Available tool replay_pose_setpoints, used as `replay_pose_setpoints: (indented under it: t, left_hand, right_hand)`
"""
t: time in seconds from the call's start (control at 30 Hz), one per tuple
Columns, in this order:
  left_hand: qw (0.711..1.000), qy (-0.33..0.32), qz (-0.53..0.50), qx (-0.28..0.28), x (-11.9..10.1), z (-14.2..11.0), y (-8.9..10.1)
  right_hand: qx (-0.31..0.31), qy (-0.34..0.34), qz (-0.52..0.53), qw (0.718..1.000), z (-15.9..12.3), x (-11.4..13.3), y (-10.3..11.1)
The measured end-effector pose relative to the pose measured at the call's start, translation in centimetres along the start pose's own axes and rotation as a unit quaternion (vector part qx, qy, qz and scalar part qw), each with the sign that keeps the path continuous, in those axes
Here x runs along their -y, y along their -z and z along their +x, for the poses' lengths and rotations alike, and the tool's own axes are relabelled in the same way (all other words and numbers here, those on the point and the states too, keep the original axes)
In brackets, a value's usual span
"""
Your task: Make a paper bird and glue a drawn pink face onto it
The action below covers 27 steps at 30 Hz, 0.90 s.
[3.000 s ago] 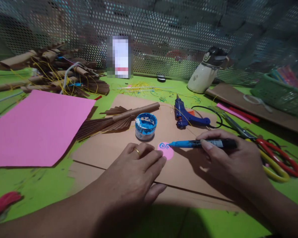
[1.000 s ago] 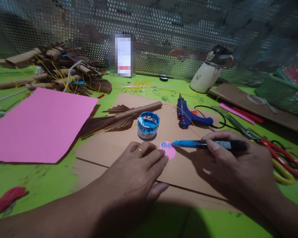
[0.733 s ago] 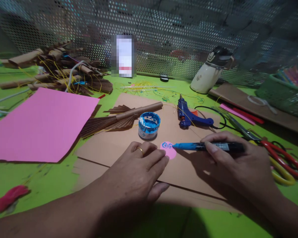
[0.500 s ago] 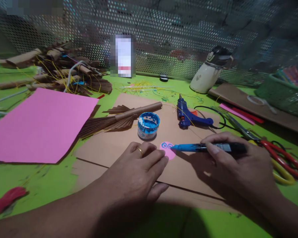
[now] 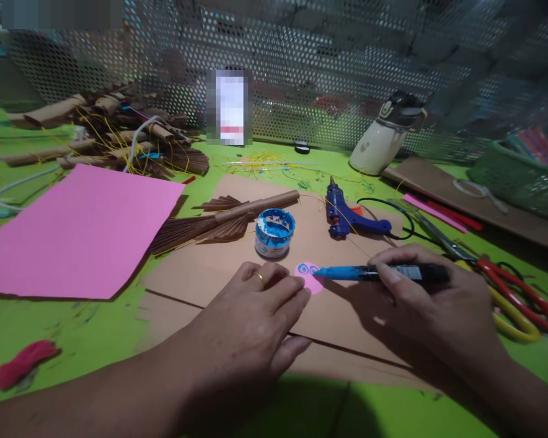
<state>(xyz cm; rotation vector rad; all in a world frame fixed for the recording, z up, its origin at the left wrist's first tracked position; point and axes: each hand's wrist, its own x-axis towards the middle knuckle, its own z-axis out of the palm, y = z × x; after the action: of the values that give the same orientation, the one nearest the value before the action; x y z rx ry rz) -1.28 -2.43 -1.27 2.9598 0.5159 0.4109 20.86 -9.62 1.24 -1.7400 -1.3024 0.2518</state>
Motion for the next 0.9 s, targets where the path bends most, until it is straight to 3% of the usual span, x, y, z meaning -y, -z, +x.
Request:
replay_pose_setpoints:
  t: [0.4, 0.63, 0.73, 0.9]
  left_hand:
    - [1.0, -0.006, -0.001, -0.009, 0.2, -0.1, -0.3]
    - [1.0, 0.01, -0.01, 0.003, -0.2, -0.1, 0.3]
    - [1.0, 0.019, -0.014, 0.012, -0.5, -0.2, 0.7]
    - [0.999, 0.028, -0.021, 0.025, -0.8, 0.0, 1.0]
  right_hand:
    - [-0.021, -0.01, 0.001, 1.0, 0.1, -0.4, 0.3]
    - [-0.052, -0.059, 0.071, 0.994, 0.4, -0.4, 0.6]
    - [-0.018, -0.076, 0.129, 0.989, 0.8, -0.8, 0.6]
    - [0.064, -0.174, 0.235, 0.954, 1.2, -1.4, -0.2]
